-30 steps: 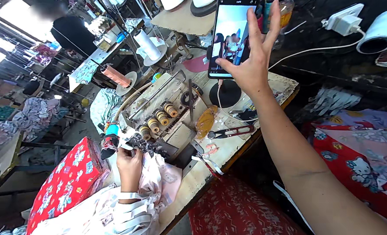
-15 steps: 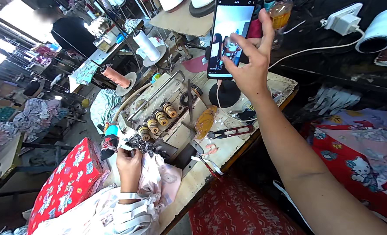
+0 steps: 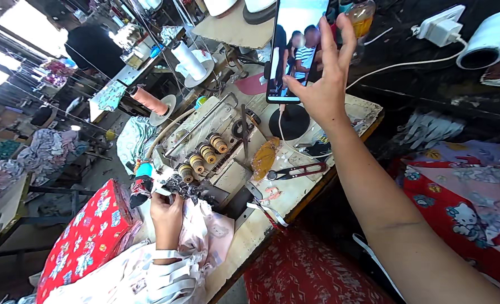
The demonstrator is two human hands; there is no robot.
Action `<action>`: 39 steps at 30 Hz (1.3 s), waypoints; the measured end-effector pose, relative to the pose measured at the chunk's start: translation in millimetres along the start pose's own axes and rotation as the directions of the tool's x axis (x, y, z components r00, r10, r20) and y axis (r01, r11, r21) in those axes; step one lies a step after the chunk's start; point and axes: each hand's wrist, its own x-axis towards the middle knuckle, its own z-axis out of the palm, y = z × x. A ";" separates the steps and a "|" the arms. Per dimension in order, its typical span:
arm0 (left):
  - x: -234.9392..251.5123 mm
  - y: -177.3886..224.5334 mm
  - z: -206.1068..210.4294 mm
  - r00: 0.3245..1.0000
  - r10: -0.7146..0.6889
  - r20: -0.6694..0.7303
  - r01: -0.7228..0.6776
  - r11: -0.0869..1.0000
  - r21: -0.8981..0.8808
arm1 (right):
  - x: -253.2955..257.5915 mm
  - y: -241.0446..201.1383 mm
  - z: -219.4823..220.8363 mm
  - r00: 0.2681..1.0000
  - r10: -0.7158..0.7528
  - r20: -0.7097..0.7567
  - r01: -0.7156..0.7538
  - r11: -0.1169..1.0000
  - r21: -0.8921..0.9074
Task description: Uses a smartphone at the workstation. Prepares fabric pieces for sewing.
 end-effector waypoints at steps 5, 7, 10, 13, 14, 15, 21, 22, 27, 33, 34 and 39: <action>0.0 -0.6 -0.5 1.000 0.001 0.008 -0.001 1.000 0.002 | -4.3 0.5 -7.3 0.999 0.043 -0.031 -0.040 0.996 0.081; 0.3 -2.9 -0.4 1.000 0.005 0.006 -0.005 1.000 -0.005 | -7.6 7.2 -10.8 0.992 0.126 -0.010 -0.123 0.980 0.156; 0.1 -1.3 -0.3 1.000 -0.004 0.006 0.004 1.000 -0.001 | -12.6 14.4 -16.4 0.960 0.258 0.106 -0.278 0.910 0.308; 0.4 -1.5 -0.9 1.000 0.002 0.013 -0.002 1.000 -0.011 | -15.3 16.6 -18.6 0.911 0.316 0.264 -0.396 0.847 0.355; 0.5 -1.5 -1.0 1.000 0.002 0.013 -0.002 1.000 -0.016 | -15.3 16.0 -18.3 0.902 0.316 0.294 -0.409 0.843 0.349; 0.5 -1.1 -0.9 1.000 0.004 0.012 -0.004 1.000 -0.020 | -15.0 15.4 -17.3 0.898 0.310 0.311 -0.411 0.843 0.347; 0.6 -0.4 0.0 1.000 0.010 0.012 -0.010 1.000 -0.023 | -10.2 10.7 -14.2 0.907 0.305 0.290 -0.394 0.860 0.326; 0.4 -0.5 0.0 1.000 0.007 0.015 -0.007 1.000 -0.024 | -9.4 10.8 -14.3 0.906 0.308 0.289 -0.396 0.858 0.327; 0.2 0.6 0.4 1.000 0.005 0.012 -0.005 1.000 -0.027 | -5.8 10.7 -14.8 0.905 0.334 0.264 -0.411 0.849 0.333; 0.5 -0.3 -0.2 1.000 0.017 0.017 -0.016 0.999 -0.031 | -4.0 8.5 -15.7 0.901 0.344 0.264 -0.419 0.848 0.324; 0.4 0.2 -0.2 1.000 0.020 0.019 -0.019 0.999 -0.032 | -4.4 8.4 -15.8 0.903 0.343 0.261 -0.417 0.848 0.328; -0.1 1.9 0.1 1.000 0.009 0.017 -0.008 0.999 -0.032 | -7.9 10.2 -20.0 0.937 0.291 0.192 -0.339 0.888 0.311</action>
